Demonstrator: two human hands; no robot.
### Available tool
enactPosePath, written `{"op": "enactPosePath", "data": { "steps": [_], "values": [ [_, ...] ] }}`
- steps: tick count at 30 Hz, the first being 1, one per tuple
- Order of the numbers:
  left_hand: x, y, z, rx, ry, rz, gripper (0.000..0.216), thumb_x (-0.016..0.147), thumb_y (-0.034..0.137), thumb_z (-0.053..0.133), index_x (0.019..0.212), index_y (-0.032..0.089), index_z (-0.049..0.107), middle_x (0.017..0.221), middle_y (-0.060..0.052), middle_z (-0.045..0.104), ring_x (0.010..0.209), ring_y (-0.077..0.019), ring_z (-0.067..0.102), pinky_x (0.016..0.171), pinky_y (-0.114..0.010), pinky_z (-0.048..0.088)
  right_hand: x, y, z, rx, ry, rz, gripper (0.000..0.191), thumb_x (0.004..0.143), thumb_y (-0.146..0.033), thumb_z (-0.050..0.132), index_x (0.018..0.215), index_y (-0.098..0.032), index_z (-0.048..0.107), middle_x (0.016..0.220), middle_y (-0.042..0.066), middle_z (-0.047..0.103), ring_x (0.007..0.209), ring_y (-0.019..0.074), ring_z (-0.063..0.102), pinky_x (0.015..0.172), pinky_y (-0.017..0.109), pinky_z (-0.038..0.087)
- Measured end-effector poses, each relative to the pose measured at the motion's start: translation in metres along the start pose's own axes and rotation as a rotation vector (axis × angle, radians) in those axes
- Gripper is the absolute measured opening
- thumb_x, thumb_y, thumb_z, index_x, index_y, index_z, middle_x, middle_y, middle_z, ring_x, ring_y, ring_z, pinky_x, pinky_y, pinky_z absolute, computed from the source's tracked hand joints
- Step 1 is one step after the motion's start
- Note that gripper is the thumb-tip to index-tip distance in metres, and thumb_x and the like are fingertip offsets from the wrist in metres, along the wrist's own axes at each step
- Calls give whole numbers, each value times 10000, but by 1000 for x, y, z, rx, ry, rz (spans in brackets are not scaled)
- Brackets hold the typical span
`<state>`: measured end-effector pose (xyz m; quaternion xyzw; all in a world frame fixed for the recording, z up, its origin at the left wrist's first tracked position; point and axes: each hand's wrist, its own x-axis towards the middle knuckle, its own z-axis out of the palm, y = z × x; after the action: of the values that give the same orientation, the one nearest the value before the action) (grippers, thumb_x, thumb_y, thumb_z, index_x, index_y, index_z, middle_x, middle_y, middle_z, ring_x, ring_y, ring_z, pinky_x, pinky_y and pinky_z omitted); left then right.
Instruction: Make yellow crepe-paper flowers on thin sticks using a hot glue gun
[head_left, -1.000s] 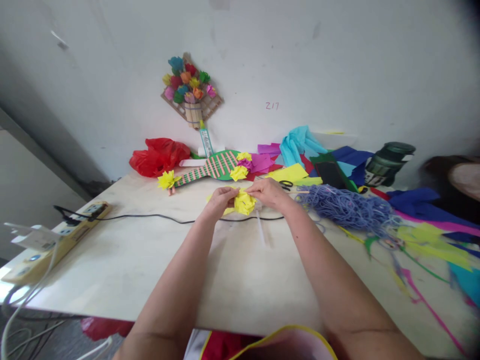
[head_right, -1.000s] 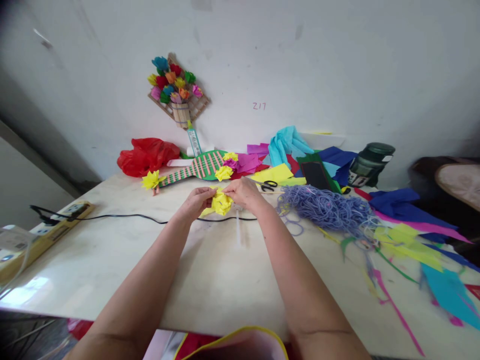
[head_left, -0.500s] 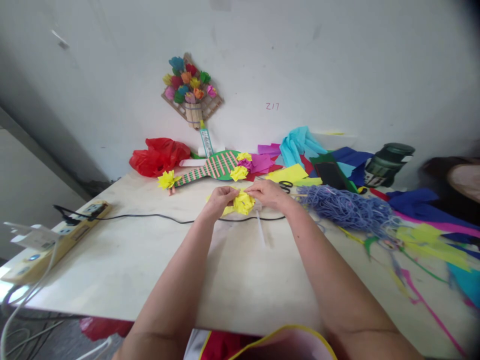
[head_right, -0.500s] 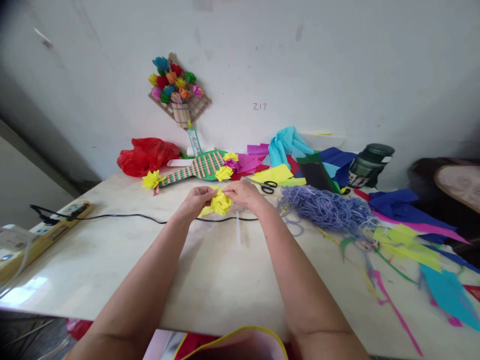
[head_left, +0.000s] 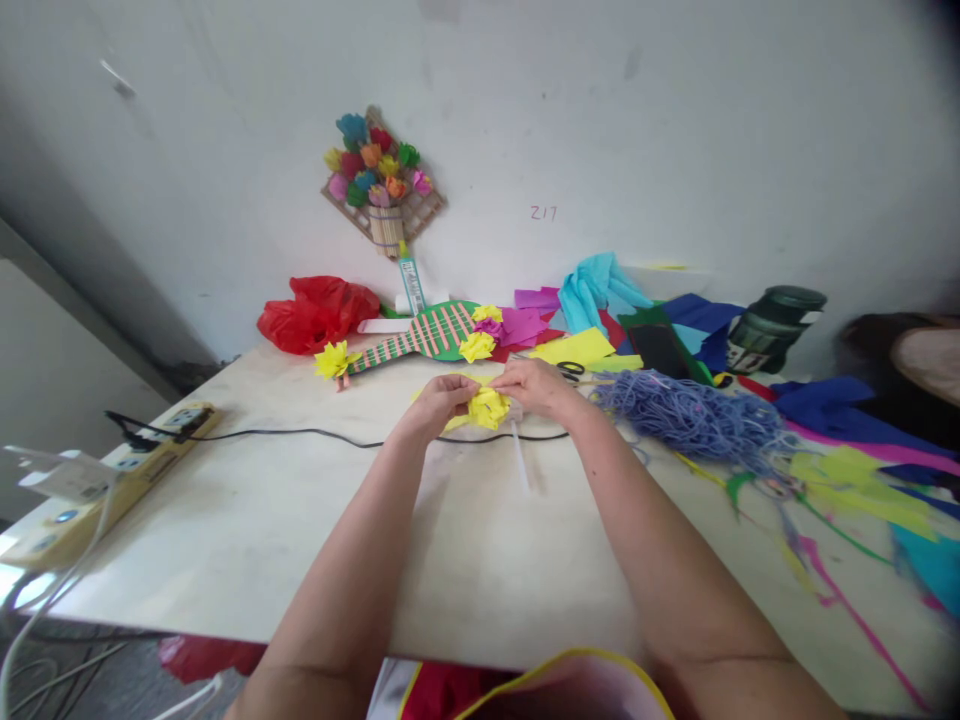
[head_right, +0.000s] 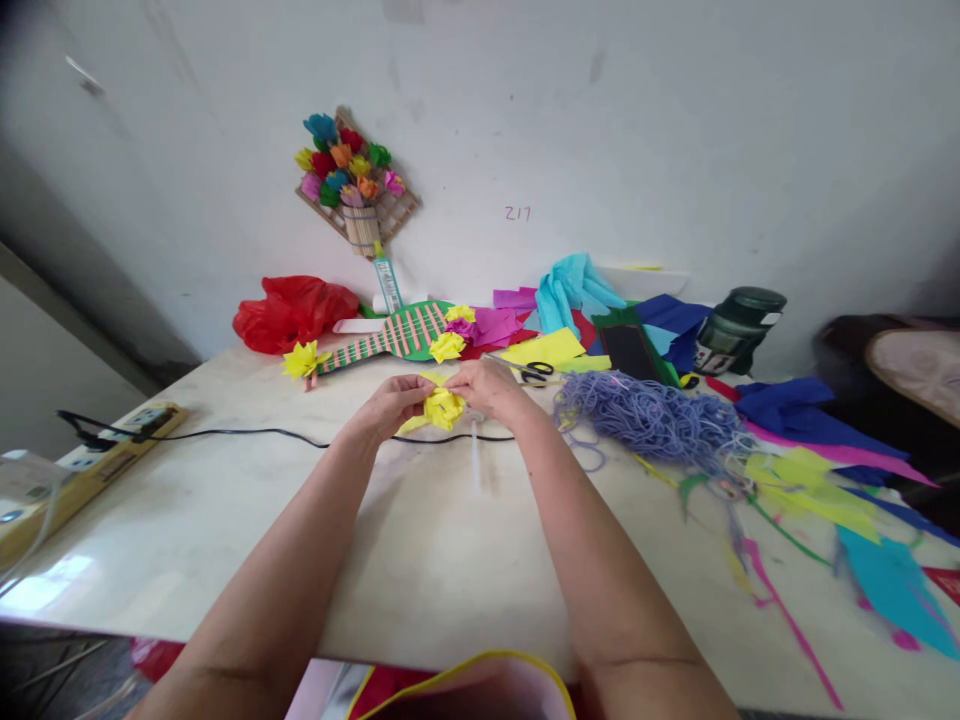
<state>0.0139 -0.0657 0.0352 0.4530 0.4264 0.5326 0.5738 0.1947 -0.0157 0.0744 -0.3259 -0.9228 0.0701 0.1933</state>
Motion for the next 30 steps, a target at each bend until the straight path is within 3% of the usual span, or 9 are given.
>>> {"op": "enactPosePath", "data": {
  "steps": [3, 9, 17, 22, 30],
  "values": [
    [0, 1, 1, -48, -6, -11, 381, 546, 355, 794, 790, 116, 624, 705, -37, 644, 610, -116, 603, 577, -231, 453, 0, 0, 0, -28, 21, -36, 239, 837, -226, 570, 998, -261, 743, 871, 36, 705, 797, 158, 607, 675, 238, 389],
    [-3, 2, 3, -15, -50, 28, 507, 523, 168, 754, 1002, 158, 589, 744, -12, 636, 626, -119, 612, 541, -206, 418, -1, -4, -3, -93, 58, -39, 259, 849, -213, 554, 1005, -311, 735, 871, 25, 690, 812, 157, 605, 664, 242, 377],
    [-2, 0, 4, 3, -42, 153, 446, 536, 151, 742, 962, 168, 614, 597, 47, 566, 494, -71, 512, 497, -197, 374, -1, -3, -2, -65, 145, -27, 236, 827, -206, 575, 947, -307, 751, 875, 8, 704, 807, 149, 614, 654, 240, 391],
    [-1, -2, 4, 12, 2, 222, 368, 550, 175, 769, 898, 173, 650, 686, 30, 603, 550, -65, 534, 523, -189, 381, -1, -1, -1, -37, 210, -10, 224, 811, -194, 583, 910, -291, 758, 870, 1, 714, 786, 150, 622, 644, 245, 398],
    [2, -5, 1, 2, -28, 315, 329, 557, 199, 800, 851, 169, 655, 780, 4, 651, 665, -99, 589, 635, -229, 461, -1, -1, -1, 94, 286, -19, 205, 798, -187, 589, 920, -239, 746, 845, 14, 720, 731, 139, 614, 661, 242, 410]
  ]
}}
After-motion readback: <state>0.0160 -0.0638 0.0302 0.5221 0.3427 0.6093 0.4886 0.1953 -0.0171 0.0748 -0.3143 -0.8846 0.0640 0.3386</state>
